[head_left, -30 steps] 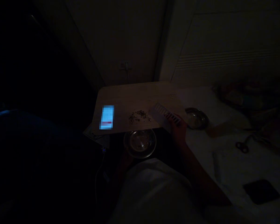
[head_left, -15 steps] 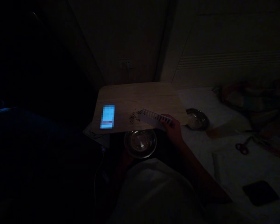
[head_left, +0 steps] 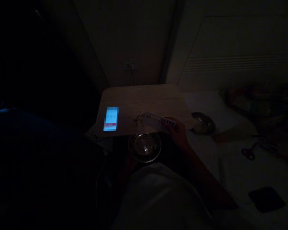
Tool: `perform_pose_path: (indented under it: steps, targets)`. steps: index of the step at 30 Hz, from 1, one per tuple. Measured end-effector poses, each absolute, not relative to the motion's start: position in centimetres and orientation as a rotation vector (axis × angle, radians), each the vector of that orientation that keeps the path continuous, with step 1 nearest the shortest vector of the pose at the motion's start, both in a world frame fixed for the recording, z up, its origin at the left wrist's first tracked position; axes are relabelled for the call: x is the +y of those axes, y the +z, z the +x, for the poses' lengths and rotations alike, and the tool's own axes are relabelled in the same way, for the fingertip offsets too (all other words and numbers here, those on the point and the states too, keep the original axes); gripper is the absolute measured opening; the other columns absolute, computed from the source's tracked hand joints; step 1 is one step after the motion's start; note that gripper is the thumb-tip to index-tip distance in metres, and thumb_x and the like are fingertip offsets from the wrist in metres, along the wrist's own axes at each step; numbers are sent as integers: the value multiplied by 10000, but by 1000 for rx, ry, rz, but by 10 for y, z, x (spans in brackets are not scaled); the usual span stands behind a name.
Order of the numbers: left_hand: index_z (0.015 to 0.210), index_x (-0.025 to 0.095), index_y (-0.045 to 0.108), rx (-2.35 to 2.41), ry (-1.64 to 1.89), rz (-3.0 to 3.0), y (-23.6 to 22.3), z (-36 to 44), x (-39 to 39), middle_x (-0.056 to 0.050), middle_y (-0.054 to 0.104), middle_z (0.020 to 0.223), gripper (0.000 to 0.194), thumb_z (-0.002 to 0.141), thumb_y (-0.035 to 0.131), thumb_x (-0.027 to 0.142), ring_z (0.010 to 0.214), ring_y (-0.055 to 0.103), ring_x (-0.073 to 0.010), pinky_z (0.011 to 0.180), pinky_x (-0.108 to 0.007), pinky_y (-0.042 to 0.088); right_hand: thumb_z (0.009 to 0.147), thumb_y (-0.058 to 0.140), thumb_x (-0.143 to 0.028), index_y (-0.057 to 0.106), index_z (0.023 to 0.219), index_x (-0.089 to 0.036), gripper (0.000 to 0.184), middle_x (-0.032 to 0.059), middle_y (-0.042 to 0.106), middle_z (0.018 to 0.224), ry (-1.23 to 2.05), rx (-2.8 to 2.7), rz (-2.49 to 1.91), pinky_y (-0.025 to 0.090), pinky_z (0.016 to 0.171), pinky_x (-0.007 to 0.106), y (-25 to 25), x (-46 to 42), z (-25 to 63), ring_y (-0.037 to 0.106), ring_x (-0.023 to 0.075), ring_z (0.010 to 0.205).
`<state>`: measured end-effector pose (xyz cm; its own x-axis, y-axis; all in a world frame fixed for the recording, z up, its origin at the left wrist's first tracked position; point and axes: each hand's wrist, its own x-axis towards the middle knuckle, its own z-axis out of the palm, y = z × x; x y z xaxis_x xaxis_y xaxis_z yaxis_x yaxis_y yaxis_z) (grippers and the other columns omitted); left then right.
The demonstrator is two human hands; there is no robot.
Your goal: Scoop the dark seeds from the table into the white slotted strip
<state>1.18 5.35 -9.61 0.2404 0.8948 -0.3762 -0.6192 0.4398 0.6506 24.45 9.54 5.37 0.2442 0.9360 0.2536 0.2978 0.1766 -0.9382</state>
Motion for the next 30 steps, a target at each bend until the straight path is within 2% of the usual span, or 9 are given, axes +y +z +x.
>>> perform_pose_path:
  steps: [7,16,20,26,30]
  targets:
    - [1290,224,523,730,1089,398,-94,12,51,-23,495,1357,536,790,599,402,1329,326,-272,1098,-410,283,786,601,-348,670,964,-215,232,29,693,915,709,-1299,-1350,479,747,318,56,94,244,628,188,824]
    - [1293,234,519,796,1085,413,-83,12,50,-15,485,1366,524,793,595,369,1357,269,-254,1113,-397,254,780,606,-353,670,959,-216,234,31,691,921,734,-1271,-1356,478,738,318,53,93,247,621,189,832]
    - [1294,237,519,814,1143,487,-69,13,50,-8,469,1380,525,789,609,350,1361,260,-243,1112,-341,252,776,609,-348,675,939,-205,226,36,697,902,761,-1321,-1368,483,728,317,55,93,246,623,189,820]
    - [1321,192,489,819,1151,495,-61,15,52,-37,471,1379,569,780,630,294,1355,262,-265,1095,-324,263,775,615,-353,675,936,-211,223,27,697,894,829,-1307,-1349,486,710,302,54,93,244,626,180,799]
    - [1297,174,509,806,1151,494,-63,17,51,-43,465,1383,526,812,582,364,1350,272,-268,1082,-324,283,758,631,-354,677,914,-213,216,23,700,890,901,-1288,-1333,487,709,303,52,92,241,627,180,792]
